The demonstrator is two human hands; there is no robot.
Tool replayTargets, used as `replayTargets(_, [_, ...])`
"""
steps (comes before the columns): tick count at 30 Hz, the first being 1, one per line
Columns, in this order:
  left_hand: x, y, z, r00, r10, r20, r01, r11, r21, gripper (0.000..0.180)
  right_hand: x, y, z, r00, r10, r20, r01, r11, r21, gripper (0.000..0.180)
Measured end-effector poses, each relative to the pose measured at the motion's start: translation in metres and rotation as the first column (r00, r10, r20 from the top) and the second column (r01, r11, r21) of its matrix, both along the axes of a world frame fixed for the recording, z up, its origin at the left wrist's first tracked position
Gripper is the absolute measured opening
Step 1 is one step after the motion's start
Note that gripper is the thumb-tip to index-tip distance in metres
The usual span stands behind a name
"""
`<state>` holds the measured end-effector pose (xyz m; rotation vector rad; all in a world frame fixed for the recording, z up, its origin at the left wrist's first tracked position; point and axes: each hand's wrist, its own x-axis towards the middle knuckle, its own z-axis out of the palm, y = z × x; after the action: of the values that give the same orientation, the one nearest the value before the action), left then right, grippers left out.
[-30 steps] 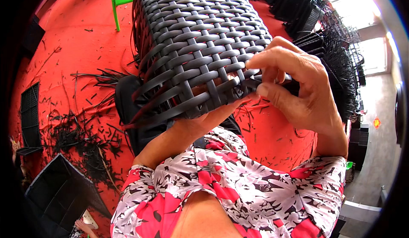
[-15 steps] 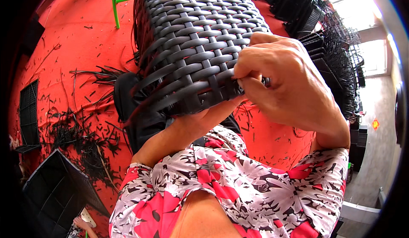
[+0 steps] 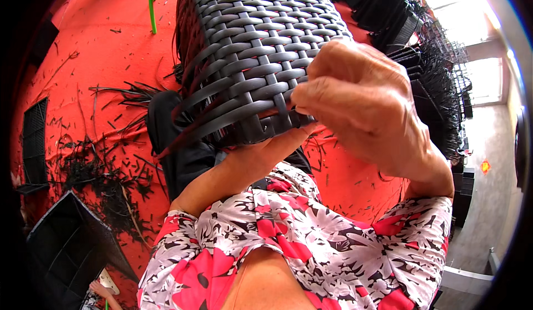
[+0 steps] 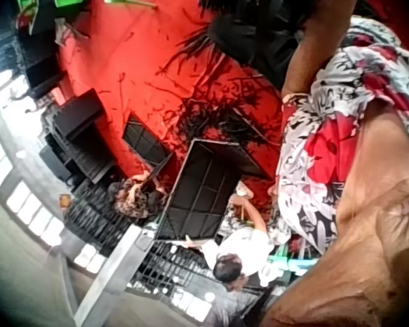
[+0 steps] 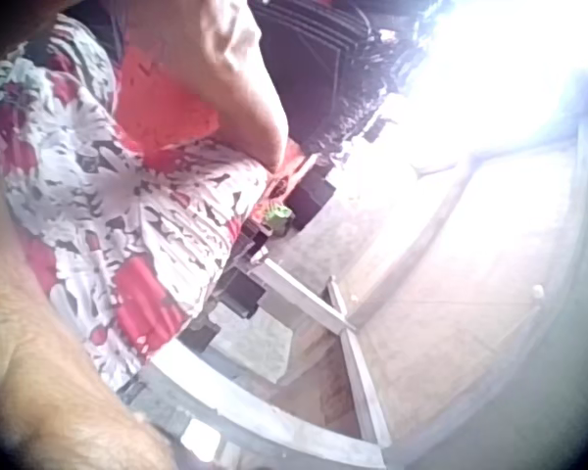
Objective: The person weaves flexible plastic strips into a black rattan-style chair frame by hand, threading the strips through the existing mesh and pulling them tight.
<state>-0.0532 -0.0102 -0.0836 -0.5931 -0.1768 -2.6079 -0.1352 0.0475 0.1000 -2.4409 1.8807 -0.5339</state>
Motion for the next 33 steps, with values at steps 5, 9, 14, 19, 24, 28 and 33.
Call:
replayTargets(5, [-0.002,-0.002,-0.006,0.999,0.037,-0.038,-0.039,0.999,-0.038,0.049,0.002,-0.006,-0.009,0.997,0.063,-0.047,-0.064,0.998,-0.02,0.02])
replayTargets(9, [-0.007,0.002,-0.004,0.991,-0.006,-0.132,0.012,0.999,0.048,0.05,0.008,-0.012,-0.003,0.995,0.062,-0.079,-0.062,0.998,0.0,0.016])
replayTargets(14, [-0.002,0.003,0.002,0.997,0.08,-0.023,-0.079,0.997,0.013,0.049,0.011,-0.014,0.004,0.985,0.068,-0.161,-0.055,0.995,0.085,0.015])
replayTargets(19, [-0.016,0.006,-0.003,0.996,-0.053,-0.075,0.064,0.988,0.143,0.048,0.001,-0.021,-0.001,0.987,0.039,-0.154,-0.02,0.992,0.122,0.01])
replayTargets(24, [-0.018,0.006,-0.006,0.995,-0.098,0.022,0.093,0.982,0.163,0.047,0.006,-0.023,0.004,0.976,0.022,-0.216,0.017,0.984,0.175,0.012])
replayTargets(28, [-0.016,-0.003,-0.008,0.995,-0.093,-0.028,0.095,0.988,0.119,0.044,0.005,-0.028,0.005,0.983,0.029,-0.181,0.0,0.987,0.16,0.011])
replayTargets(33, [-0.018,-0.007,-0.006,0.986,-0.067,-0.151,0.085,0.989,0.118,0.044,0.006,-0.028,0.001,0.993,0.032,-0.116,-0.021,0.995,0.099,0.009])
